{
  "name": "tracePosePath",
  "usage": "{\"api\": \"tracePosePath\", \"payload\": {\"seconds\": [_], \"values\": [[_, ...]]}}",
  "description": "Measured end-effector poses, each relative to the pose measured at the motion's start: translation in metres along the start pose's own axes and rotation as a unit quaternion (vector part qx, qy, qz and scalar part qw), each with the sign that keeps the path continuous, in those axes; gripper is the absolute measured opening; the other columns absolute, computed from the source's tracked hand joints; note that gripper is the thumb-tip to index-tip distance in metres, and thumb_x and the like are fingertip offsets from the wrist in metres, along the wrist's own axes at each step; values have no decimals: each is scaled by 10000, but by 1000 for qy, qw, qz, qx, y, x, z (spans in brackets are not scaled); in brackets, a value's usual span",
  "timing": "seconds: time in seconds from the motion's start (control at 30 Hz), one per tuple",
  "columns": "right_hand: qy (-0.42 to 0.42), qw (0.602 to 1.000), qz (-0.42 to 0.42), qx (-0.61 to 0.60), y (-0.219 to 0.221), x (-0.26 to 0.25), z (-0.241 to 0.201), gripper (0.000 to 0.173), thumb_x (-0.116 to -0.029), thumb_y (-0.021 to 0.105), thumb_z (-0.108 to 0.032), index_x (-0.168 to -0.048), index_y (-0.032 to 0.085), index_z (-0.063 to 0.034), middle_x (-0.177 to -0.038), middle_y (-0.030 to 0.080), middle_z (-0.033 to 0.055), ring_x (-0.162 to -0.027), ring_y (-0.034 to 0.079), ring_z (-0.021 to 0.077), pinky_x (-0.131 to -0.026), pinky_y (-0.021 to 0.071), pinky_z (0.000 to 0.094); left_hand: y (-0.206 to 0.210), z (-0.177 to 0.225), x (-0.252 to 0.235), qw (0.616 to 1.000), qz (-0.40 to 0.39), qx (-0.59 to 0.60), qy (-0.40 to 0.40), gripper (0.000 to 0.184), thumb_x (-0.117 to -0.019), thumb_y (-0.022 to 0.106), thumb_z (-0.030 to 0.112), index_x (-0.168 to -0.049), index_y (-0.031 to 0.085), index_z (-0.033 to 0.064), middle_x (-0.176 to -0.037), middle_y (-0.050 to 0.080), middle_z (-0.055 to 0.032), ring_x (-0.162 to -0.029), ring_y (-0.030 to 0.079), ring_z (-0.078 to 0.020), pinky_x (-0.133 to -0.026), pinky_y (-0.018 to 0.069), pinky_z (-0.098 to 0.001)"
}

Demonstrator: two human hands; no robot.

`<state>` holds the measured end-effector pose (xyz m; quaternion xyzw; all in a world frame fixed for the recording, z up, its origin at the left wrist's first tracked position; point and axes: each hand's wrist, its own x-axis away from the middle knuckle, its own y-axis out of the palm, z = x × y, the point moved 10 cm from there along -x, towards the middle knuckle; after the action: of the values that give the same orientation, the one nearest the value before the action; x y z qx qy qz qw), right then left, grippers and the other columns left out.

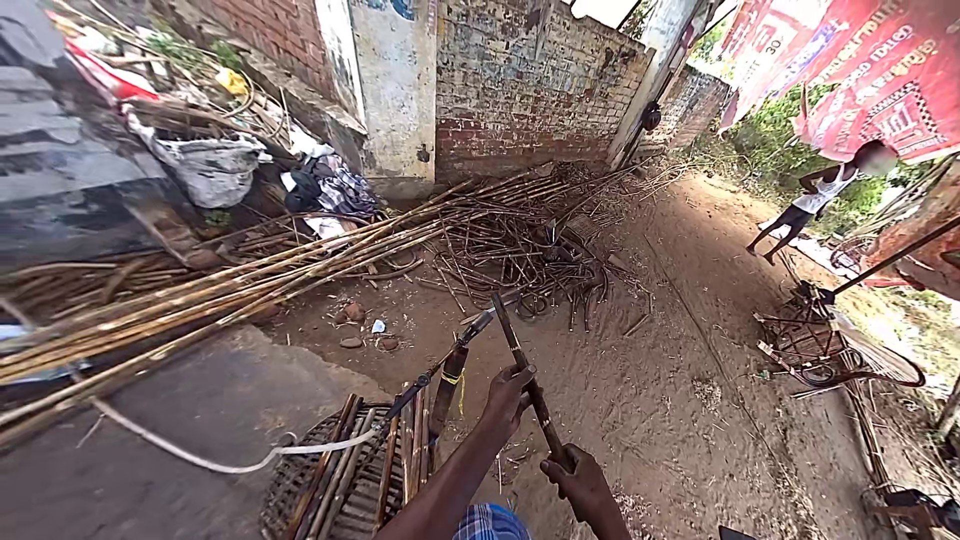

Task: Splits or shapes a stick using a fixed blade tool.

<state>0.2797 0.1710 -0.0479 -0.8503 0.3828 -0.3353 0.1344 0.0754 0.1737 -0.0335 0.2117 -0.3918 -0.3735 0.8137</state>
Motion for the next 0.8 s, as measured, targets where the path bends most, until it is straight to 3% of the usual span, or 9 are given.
{"api": "tracePosePath", "payload": {"seconds": [0.1, 0.2, 0.33, 0.43, 0.53, 0.57, 0.63, 0.7, 0.8], "values": [[-1, 1000, -5, -2, 1, -1, -1, 420, -881, 760, -443, -1085, 665, -88, -817, 682, 40, -618, 631, 156, -599, 546, 350, -2, 3, 0, 1000, 18, -9, 4, 285, -961, 709, 108, -1205, 611, -4, -955, 670, -145, -728, 670, -216, -663, 599, -365], [-1, 1000, -6, -4, 0, 0, -2, 427, -888, 757, -438, -1108, 657, -86, -809, 675, 40, -608, 624, 155, -587, 542, 340, -5, 4, 1, 999, 30, -14, -7, 286, -1019, 633, 131, -1270, 584, 2, -1033, 670, -165, -807, 682, -238, -726, 597, -391], [-13, 996, -32, -88, 7, -3, -24, 563, -932, 738, -421, -1322, 560, -56, -867, 720, 67, -647, 676, 161, -614, 580, 325, -7, -1, 1, 999, 23, 31, -38, 293, -1097, 421, 138, -1321, 550, -1, -1102, 713, -209, -855, 728, -287, -731, 608, -407], [-26, 975, -86, -201, 21, -19, -65, 543, -1046, 575, -377, -1453, 445, -41, -991, 713, 135, -688, 694, 211, -608, 590, 339, -5, -4, 2, 997, 11, 62, -43, 306, -1094, 370, 126, -1296, 545, -23, -1110, 717, -229, -908, 735, -303, -762, 606, -409], [-43, 958, -91, -268, 35, -44, -95, 420, -1114, 407, -379, -1307, 518, -24, -777, 625, 101, -514, 567, 160, -480, 510, 294, -12, 9, 4, 999, 20, -44, 19, 275, -1061, 426, 44, -1214, 634, -52, -1051, 717, -194, -840, 681, -227, -736, 554, -342], [-46, 954, -72, -286, 37, -51, -100, 402, -1121, 397, -350, -1273, 542, -8, -702, 563, 76, -481, 520, 146, -453, 482, 284, -18, 18, 7, 994, 21, -100, 40, 269, -1064, 455, 49, -1232, 647, -38, -1087, 700, -179, -892, 664, -227, -801, 554, -363], [-30, 962, -20, -269, 38, -61, -102, 330, -1104, 475, -280, -1211, 579, 14, -704, 562, 74, -491, 519, 143, -454, 473, 276, -39, 38, 15, 968, 36, -235, 85, 290, -1085, 497, 137, -1318, 618, 15, -1239, 664, -165, -1027, 672, -263, -890, 558, -437], [-13, 975, 26, -219, 34, -66, -100, 279, -1024, 634, -188, -1200, 573, 19, -834, 641, 117, -567, 608, 172, -507, 534, 297, -67, 64, 29, 906, 98, -382, 153, 308, -1065, 551, 224, -1320, 615, 65, -1223, 668, -140, -1011, 690, -262, -872, 585, -475], [-22, 979, 54, -195, 30, -70, -102, 424, -923, 757, -109, -1237, 498, 8, -873, 661, 147, -581, 636, 185, -510, 543, 304, -111, 102, 54, 809, 222, -493, 230, 402, -1017, 617, 255, -1324, 572, -1, -1182, 643, -202, -1048, 651, -339, -927, 532, -550]]}}
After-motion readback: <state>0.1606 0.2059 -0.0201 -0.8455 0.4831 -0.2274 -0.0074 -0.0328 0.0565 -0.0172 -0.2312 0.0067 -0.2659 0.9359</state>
